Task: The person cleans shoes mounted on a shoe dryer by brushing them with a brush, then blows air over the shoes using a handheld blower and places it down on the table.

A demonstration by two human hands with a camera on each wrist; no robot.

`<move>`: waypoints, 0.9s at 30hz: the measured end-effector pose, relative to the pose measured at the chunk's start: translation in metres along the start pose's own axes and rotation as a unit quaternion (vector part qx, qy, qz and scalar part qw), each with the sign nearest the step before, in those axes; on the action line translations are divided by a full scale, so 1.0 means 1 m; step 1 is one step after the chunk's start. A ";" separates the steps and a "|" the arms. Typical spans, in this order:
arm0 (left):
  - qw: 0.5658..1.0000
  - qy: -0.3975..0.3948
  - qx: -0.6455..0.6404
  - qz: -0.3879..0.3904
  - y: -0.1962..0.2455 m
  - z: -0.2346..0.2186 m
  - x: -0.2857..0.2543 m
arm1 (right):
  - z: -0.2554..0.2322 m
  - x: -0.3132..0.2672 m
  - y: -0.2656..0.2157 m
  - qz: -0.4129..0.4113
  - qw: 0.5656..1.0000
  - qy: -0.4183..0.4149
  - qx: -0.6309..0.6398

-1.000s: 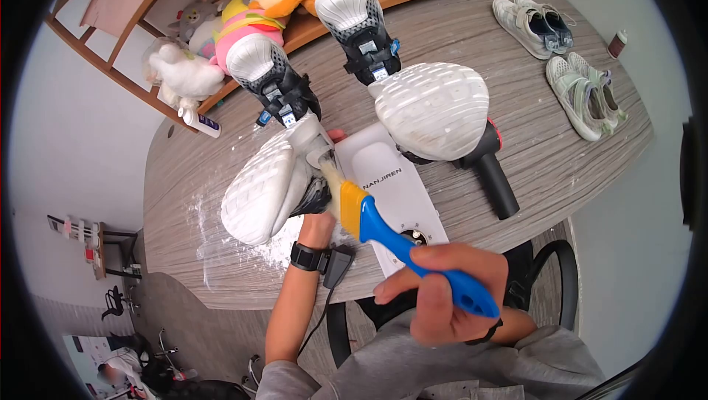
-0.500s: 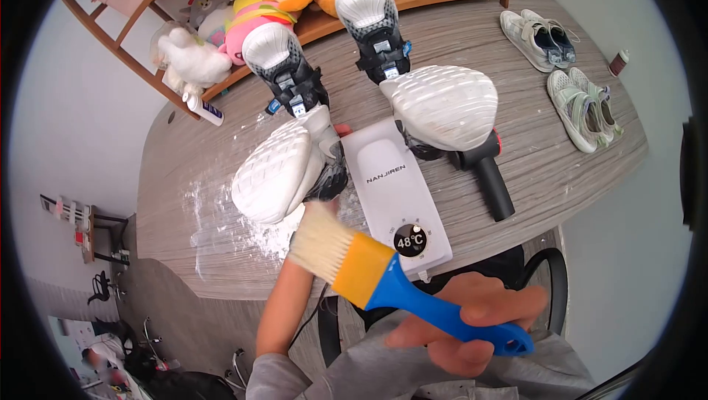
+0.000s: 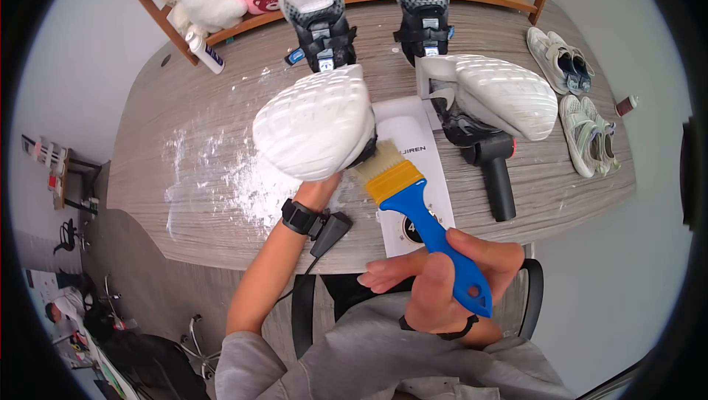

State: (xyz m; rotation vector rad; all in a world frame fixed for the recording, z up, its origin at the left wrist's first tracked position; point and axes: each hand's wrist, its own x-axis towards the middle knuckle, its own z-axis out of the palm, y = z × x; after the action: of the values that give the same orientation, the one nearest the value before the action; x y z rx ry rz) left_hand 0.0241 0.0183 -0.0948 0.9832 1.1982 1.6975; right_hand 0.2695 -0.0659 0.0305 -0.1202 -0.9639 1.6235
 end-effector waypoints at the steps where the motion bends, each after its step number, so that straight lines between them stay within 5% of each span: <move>1: 1.000 0.001 -0.004 -0.003 -0.005 -0.002 0.000 | -0.002 0.015 -0.026 0.261 0.956 0.014 0.129; 2: 1.000 0.002 -0.008 -0.007 -0.010 -0.004 -0.001 | -0.006 0.023 -0.042 0.501 0.829 0.032 0.245; 6: 1.000 0.004 -0.022 -0.017 -0.024 -0.008 -0.002 | -0.020 0.008 -0.046 0.537 0.830 -0.098 0.115; 9: 0.999 0.007 -0.033 -0.020 -0.025 -0.007 0.000 | -0.016 -0.002 -0.037 0.355 0.931 -0.077 0.023; 14: 0.950 0.066 0.150 0.267 0.008 0.018 0.006 | 0.000 -0.021 -0.016 0.026 0.989 -0.082 -0.116; 15: 0.947 0.078 0.151 0.272 0.018 0.023 0.005 | 0.003 -0.024 -0.011 -0.046 0.986 -0.084 -0.135; 17: 0.978 0.073 -0.194 0.037 0.041 0.038 0.001 | 0.012 -0.028 -0.002 -0.195 0.963 -0.079 -0.169; 18: 0.979 0.066 -0.191 -0.007 0.054 0.038 -0.007 | 0.016 -0.030 0.002 -0.270 0.942 -0.074 -0.185; 21: 0.997 0.058 -0.028 0.031 0.054 0.035 -0.009 | 0.039 -0.024 0.011 -0.329 0.930 -0.089 -0.139; 23: 0.997 0.059 -0.033 0.025 0.062 0.037 -0.014 | 0.043 -0.027 0.009 -0.357 0.922 -0.096 -0.118; 25: 0.997 0.059 0.034 0.041 0.060 0.035 -0.015 | 0.038 -0.042 0.001 -0.244 0.864 -0.112 -0.427; 27: 0.996 0.068 0.001 0.052 0.058 0.038 -0.014 | 0.027 -0.033 0.032 -0.265 0.894 -0.084 -0.351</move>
State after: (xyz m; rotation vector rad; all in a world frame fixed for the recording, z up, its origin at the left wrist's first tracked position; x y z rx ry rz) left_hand 0.0532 0.0049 -0.0319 0.9571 1.2549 1.8711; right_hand 0.2403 -0.1071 0.0148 -0.1882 -1.5344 0.7413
